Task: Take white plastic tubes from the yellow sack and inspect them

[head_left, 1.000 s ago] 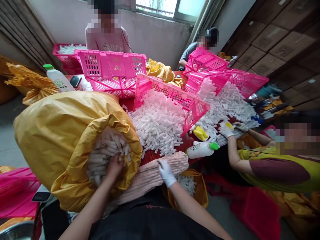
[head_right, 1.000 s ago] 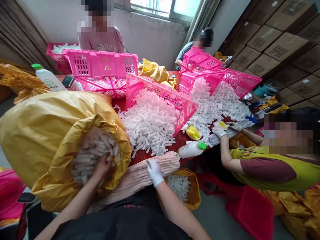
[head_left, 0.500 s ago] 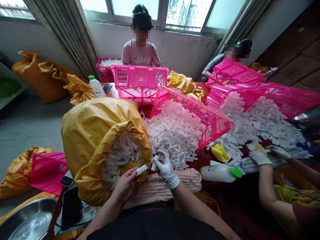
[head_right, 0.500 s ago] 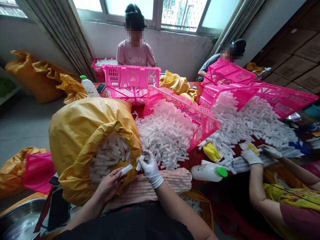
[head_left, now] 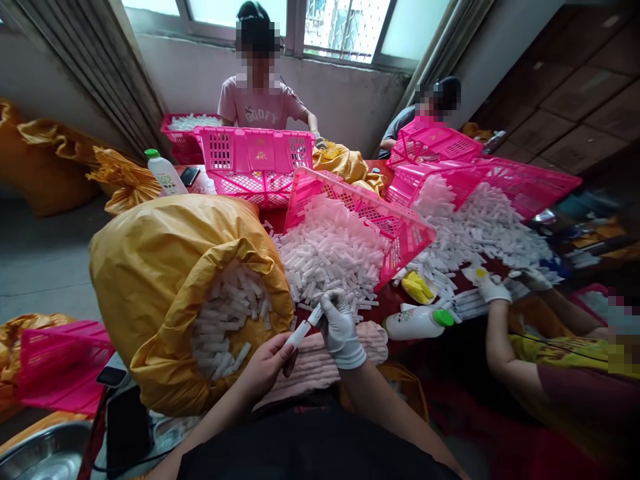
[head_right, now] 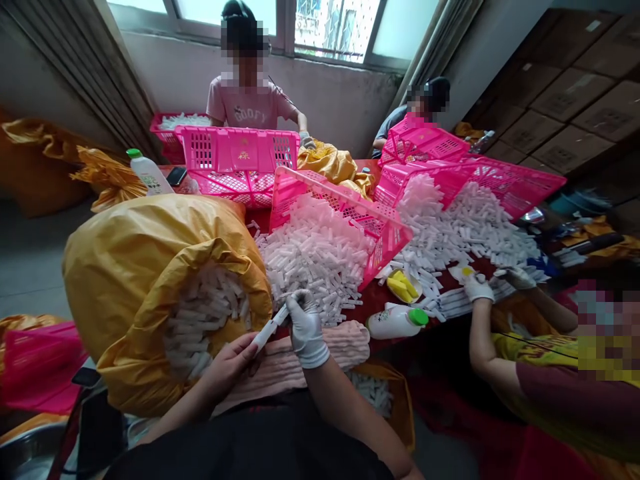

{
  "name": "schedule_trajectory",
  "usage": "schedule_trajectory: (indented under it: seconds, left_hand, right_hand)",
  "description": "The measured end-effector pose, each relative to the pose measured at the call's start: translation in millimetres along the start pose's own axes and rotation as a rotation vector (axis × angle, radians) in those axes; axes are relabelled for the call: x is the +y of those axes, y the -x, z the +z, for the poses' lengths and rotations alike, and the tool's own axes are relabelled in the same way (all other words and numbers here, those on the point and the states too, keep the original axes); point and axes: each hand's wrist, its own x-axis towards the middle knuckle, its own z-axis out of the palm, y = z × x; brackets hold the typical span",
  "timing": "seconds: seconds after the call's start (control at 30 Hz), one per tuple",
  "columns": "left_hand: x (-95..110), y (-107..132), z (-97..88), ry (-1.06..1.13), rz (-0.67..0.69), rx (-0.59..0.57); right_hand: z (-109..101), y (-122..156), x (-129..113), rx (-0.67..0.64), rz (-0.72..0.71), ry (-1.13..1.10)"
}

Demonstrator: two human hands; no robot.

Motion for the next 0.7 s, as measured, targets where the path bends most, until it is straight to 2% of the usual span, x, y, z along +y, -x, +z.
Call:
schedule_trajectory:
  seconds: [0.1, 0.17, 0.37, 0.47, 0.53, 0.6, 0.63, 0.7]
  left_hand:
    - [-3.2, 6.4, 1.0, 0.063, 0.024, -0.057]
    - [-5.4, 12.2, 3.5, 0.124, 0.024, -0.09]
    - [-9.8, 29.1, 8.7, 0.373, -0.12, -0.201]
    - [-15.6, 32.9, 7.6, 0.445, -0.189, -0.252]
    - [-20.4, 33.4, 7.1, 0.368, -0.151, -0.232]
    - [-25.3, 32.2, 5.9, 0.16, -0.079, -0.179]
    - [-27.8, 30.8, 4.0, 0.009, -0.052, -0.176]
    - [-34.0, 26.6, -4.7, -0.278, -0.025, -0.22]
  right_hand:
    - [5.6, 15.9, 5.9, -0.18, -0.034, 0.114]
    - [8.1, 28.7, 13.5, -0.263, 0.002, 0.092]
    - [2.3, 52.6, 31.7, -0.197, 0.144, -0.091]
    - [-0.2, 63.6, 37.4, -0.216, 0.19, -0.064]
    - [0.3, 71.7, 42.3, -0.226, 0.176, 0.012]
    - [-0.3, 77.8, 49.6, -0.224, 0.12, 0.088]
    - [-3.1, 79.8, 54.5, -0.201, 0.082, 0.118]
    - [-19.2, 81.8, 66.7, -0.07, 0.018, 0.163]
